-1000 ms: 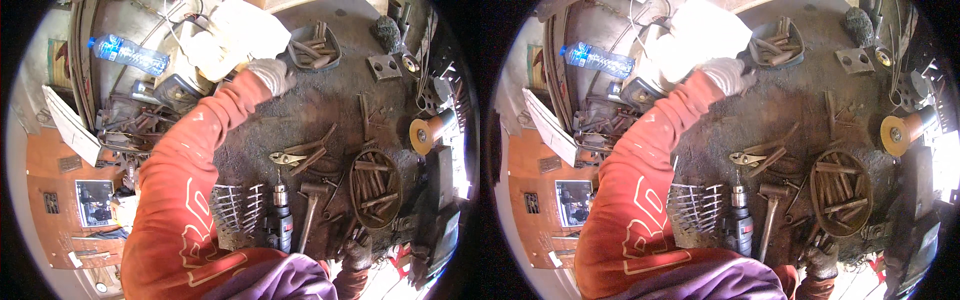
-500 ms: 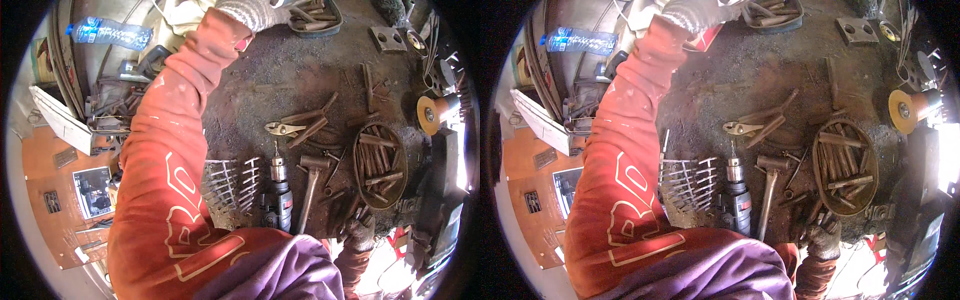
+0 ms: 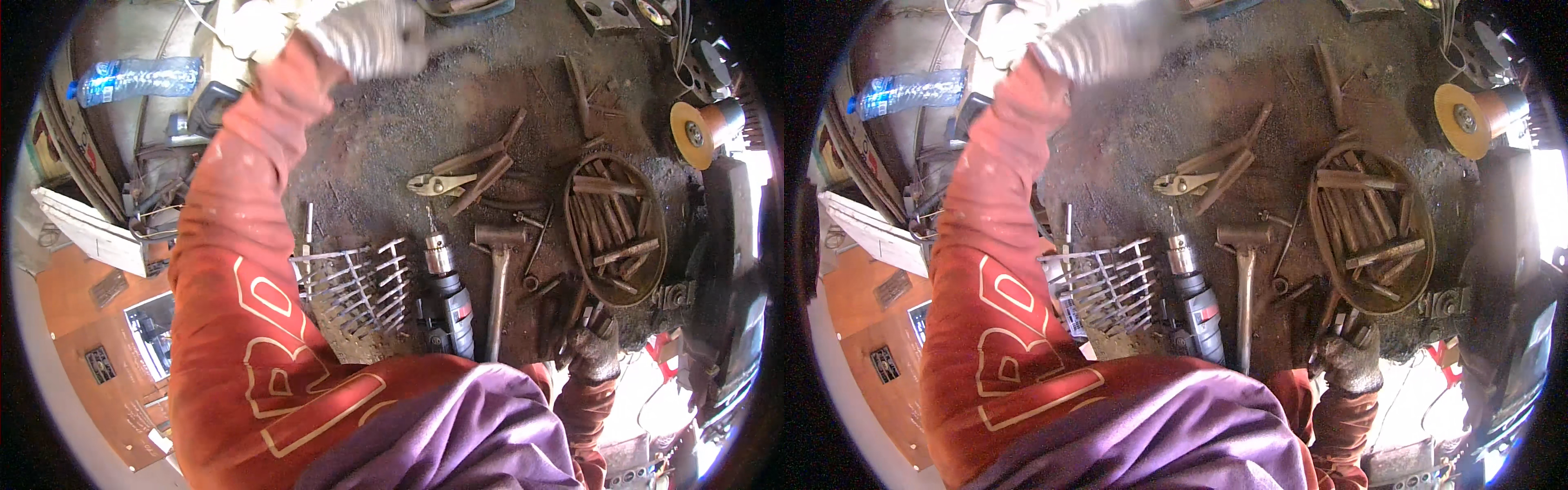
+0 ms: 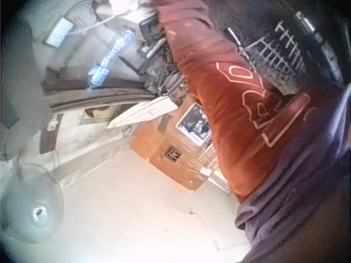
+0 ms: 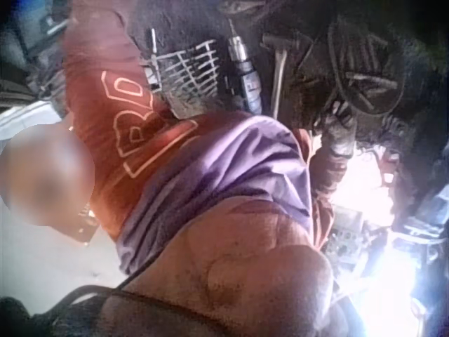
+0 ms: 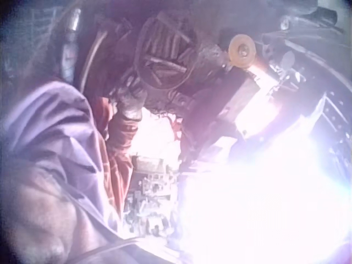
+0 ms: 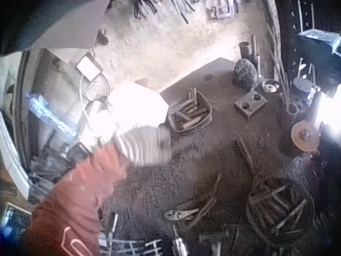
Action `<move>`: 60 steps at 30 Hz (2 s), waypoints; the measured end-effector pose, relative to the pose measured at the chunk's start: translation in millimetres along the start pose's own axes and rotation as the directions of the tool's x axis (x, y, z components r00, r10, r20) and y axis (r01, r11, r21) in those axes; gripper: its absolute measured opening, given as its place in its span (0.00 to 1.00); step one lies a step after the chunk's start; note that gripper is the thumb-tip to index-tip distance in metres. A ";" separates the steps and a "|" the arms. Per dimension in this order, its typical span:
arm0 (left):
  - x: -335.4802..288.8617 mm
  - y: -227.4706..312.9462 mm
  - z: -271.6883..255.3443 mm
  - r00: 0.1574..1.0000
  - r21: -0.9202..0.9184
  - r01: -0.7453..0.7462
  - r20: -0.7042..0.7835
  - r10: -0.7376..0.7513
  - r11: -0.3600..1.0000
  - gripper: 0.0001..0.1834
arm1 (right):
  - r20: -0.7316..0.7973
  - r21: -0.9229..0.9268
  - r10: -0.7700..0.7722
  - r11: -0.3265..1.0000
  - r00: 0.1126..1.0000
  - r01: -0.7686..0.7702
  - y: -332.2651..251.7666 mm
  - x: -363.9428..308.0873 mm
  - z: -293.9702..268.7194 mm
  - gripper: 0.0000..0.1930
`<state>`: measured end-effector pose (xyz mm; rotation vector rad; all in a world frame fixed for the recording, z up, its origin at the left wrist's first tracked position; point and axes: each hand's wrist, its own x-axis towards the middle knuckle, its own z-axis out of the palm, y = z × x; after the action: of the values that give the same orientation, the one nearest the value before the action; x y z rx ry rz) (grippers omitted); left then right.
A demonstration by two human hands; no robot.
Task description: The person selects metal tap pieces from containers on a workbench, holds them, and walks across the workshop. The person then returns to the workbench, empties metal pieces from a container onto the table, and sorts through them by hand.
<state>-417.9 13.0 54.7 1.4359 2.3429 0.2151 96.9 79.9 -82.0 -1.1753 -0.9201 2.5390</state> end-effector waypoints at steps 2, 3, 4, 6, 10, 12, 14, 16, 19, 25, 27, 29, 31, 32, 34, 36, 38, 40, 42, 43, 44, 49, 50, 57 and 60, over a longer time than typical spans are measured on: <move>11.8 40.1 -37.2 0.983 -0.109 0.072 -0.160 -0.089 0.991 0.18 | 0.002 -0.057 0.071 0.996 0.997 -0.070 -12.3 -0.1 9.1 0.35; 11.8 60.6 -51.3 0.971 -0.128 0.115 -0.193 -0.139 0.985 0.20 | -0.025 -0.050 0.009 0.999 1.000 -0.011 -11.9 3.3 16.3 0.33; 7.9 78.2 -58.4 0.959 -0.148 0.172 -0.202 -0.200 0.974 0.21 | -0.012 -0.053 0.002 0.999 1.000 -0.003 -13.8 7.4 15.3 0.33; 15.8 92.8 -30.7 0.965 -0.064 0.259 0.052 -0.256 0.964 0.24 | -0.050 -0.120 0.048 0.991 0.998 -0.054 -9.7 4.6 10.3 0.32; -34.7 92.4 62.3 0.868 0.343 -0.047 0.479 -0.131 0.938 0.37 | 0.056 -0.032 0.063 0.998 0.996 -0.062 -22.1 1.6 23.2 0.30; -60.9 80.5 83.7 0.954 0.173 -0.120 0.293 0.066 0.977 0.32 | 0.056 -0.043 0.076 0.996 0.996 -0.074 -21.7 1.4 21.7 0.28; -58.7 86.2 83.9 0.950 0.123 -0.005 0.310 -0.034 0.992 0.26 | 0.027 -0.055 0.094 0.994 0.995 -0.093 -22.3 -1.3 17.4 0.27; -55.9 77.9 91.8 0.957 0.145 0.018 0.283 -0.059 0.989 0.24 | 0.013 -0.017 0.153 0.988 0.988 -0.153 -18.8 -1.7 13.0 0.24; -50.8 69.6 100.3 0.967 0.186 0.018 0.247 -0.064 0.982 0.21 | 0.020 -0.034 0.146 0.989 0.989 -0.145 -21.7 0.5 15.7 0.26; -25.4 67.2 66.4 0.988 0.082 0.085 0.125 -0.095 0.993 0.18 | 0.012 0.015 0.098 0.995 0.995 -0.098 -18.5 3.3 16.9 0.29; 3.3 40.5 39.6 0.993 0.048 -0.070 -0.090 0.074 0.996 0.17 | 0.065 0.021 0.117 0.993 0.991 -0.119 -24.0 1.0 22.2 0.20; 29.8 37.6 17.6 0.975 0.092 -0.050 -0.211 0.068 0.995 0.16 | 0.061 0.013 0.110 0.994 0.992 -0.111 -21.3 0.2 19.4 0.17; 48.8 109.6 -31.3 0.960 0.165 0.253 -0.162 -0.227 0.953 0.20 | 0.020 0.006 0.096 0.995 0.995 -0.096 -18.9 1.9 13.2 0.17; 58.4 108.5 -38.7 0.951 0.272 0.280 -0.209 -0.227 0.921 0.22 | 0.050 -0.004 0.114 0.993 0.992 -0.114 -19.5 1.9 11.6 0.17; 73.6 95.7 -57.1 0.931 0.496 0.330 -0.310 -0.191 0.803 0.24 | 0.104 -0.017 0.135 0.991 0.985 -0.134 -21.6 2.0 12.7 0.17; 78.7 90.1 -52.7 0.907 0.488 0.376 -0.366 -0.207 0.788 0.22 | 0.104 0.061 0.143 0.987 0.984 -0.150 -22.9 3.6 16.0 0.20; 73.1 91.6 -25.9 0.883 0.285 0.337 -0.426 -0.197 0.897 0.26 | 0.101 0.062 0.151 0.986 0.983 -0.158 -20.4 7.5 10.0 0.21; 56.1 62.3 22.1 0.957 0.287 0.224 -0.244 -0.155 0.931 0.26 | 0.132 0.048 0.143 0.987 0.981 -0.151 -19.7 0.3 12.2 0.22; 43.2 90.5 65.1 0.988 0.234 0.078 0.114 -0.107 0.969 0.30 | 0.092 0.063 0.153 0.985 0.984 -0.159 -20.6 1.7 10.9 0.22; 32.9 119.5 76.8 0.949 0.221 0.151 0.239 -0.204 0.964 0.30 | 0.086 0.068 0.152 0.985 0.985 -0.158 -22.4 2.3 11.3 0.22; 28.6 87.3 108.5 0.966 0.270 0.011 0.246 -0.080 0.963 0.27 | 0.121 0.071 0.135 0.987 0.983 -0.144 -27.3 1.6 17.1 0.21; 17.7 80.2 111.6 0.946 0.056 0.158 0.276 -0.168 0.986 0.20 | 0.111 0.082 0.084 0.992 0.990 -0.094 -20.1 3.0 17.2 0.13; 15.5 81.9 104.5 0.949 0.059 0.152 0.269 -0.162 0.987 0.20 | 0.112 0.082 0.074 0.993 0.991 -0.083 -19.6 3.5 16.4 0.13; -38.8 144.0 42.6 0.889 -0.650 0.427 0.430 -0.159 0.628 0.12 | 0.159 0.110 0.007 0.994 0.987 -0.025 -21.7 -0.9 24.9 0.18; -55.4 155.8 28.9 0.925 -0.623 0.331 0.361 -0.115 0.708 0.12 | 0.215 0.015 0.019 1.000 0.976 -0.023 -18.8 3.7 15.3 0.18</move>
<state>-255.6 34.7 92.0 0.7430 1.8604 0.6594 81.6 89.3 -65.2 -0.9229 -0.9330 2.7252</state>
